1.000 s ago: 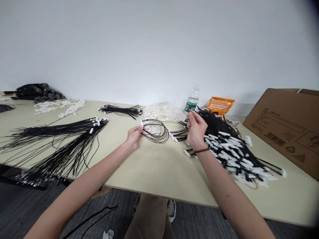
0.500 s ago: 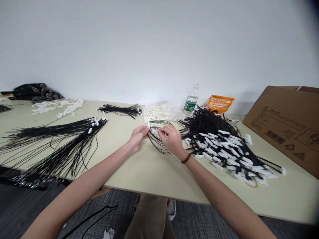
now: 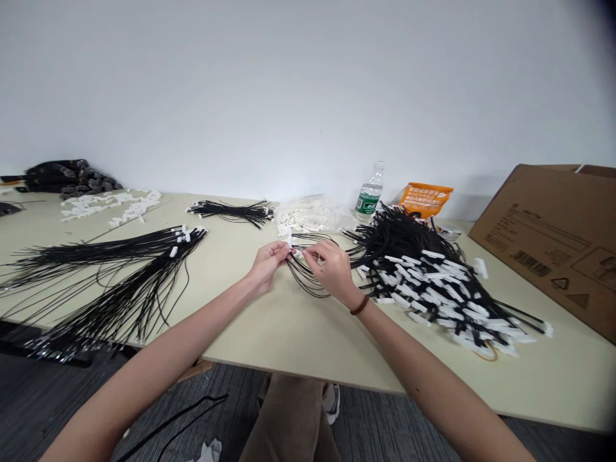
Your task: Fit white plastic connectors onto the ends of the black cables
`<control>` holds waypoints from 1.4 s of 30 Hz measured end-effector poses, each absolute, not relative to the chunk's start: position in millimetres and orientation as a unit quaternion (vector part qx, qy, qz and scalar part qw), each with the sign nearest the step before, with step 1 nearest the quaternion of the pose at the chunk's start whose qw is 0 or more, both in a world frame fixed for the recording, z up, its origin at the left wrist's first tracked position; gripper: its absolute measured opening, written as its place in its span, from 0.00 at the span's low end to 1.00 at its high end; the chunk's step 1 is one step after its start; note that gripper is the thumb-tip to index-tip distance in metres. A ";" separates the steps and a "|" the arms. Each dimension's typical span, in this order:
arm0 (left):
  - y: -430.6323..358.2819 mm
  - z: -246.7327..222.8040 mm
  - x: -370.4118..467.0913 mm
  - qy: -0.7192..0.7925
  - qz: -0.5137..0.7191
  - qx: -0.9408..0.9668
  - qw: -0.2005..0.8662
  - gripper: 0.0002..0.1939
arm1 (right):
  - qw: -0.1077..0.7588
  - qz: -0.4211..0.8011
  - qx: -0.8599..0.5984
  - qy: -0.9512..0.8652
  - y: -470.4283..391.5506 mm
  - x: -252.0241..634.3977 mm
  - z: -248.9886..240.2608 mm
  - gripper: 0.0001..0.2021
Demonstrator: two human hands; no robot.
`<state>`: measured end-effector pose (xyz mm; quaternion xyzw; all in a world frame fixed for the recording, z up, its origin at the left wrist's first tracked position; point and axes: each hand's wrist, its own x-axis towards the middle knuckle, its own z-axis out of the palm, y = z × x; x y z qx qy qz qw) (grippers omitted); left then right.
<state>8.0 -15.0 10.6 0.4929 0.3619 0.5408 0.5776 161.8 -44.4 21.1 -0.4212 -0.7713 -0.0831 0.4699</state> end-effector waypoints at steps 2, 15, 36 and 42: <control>-15.1 10.8 8.0 0.361 0.540 0.500 0.573 0.13 | 0.470 -0.083 -0.419 -0.772 -44.8 161.6 21.8 0.09; -17.2 9.7 8.0 0.356 0.528 0.525 0.565 0.17 | 0.464 -0.074 -0.400 -0.787 -44.3 163.2 20.4 0.09; -18.2 13.1 7.8 0.362 0.512 0.575 0.525 0.16 | 0.369 -0.200 -0.438 -0.795 -43.5 170.9 28.0 0.07; -9.8 10.9 -0.2 0.384 0.530 0.566 0.501 0.19 | 0.452 -0.193 -0.479 -0.727 -33.6 188.8 53.3 0.09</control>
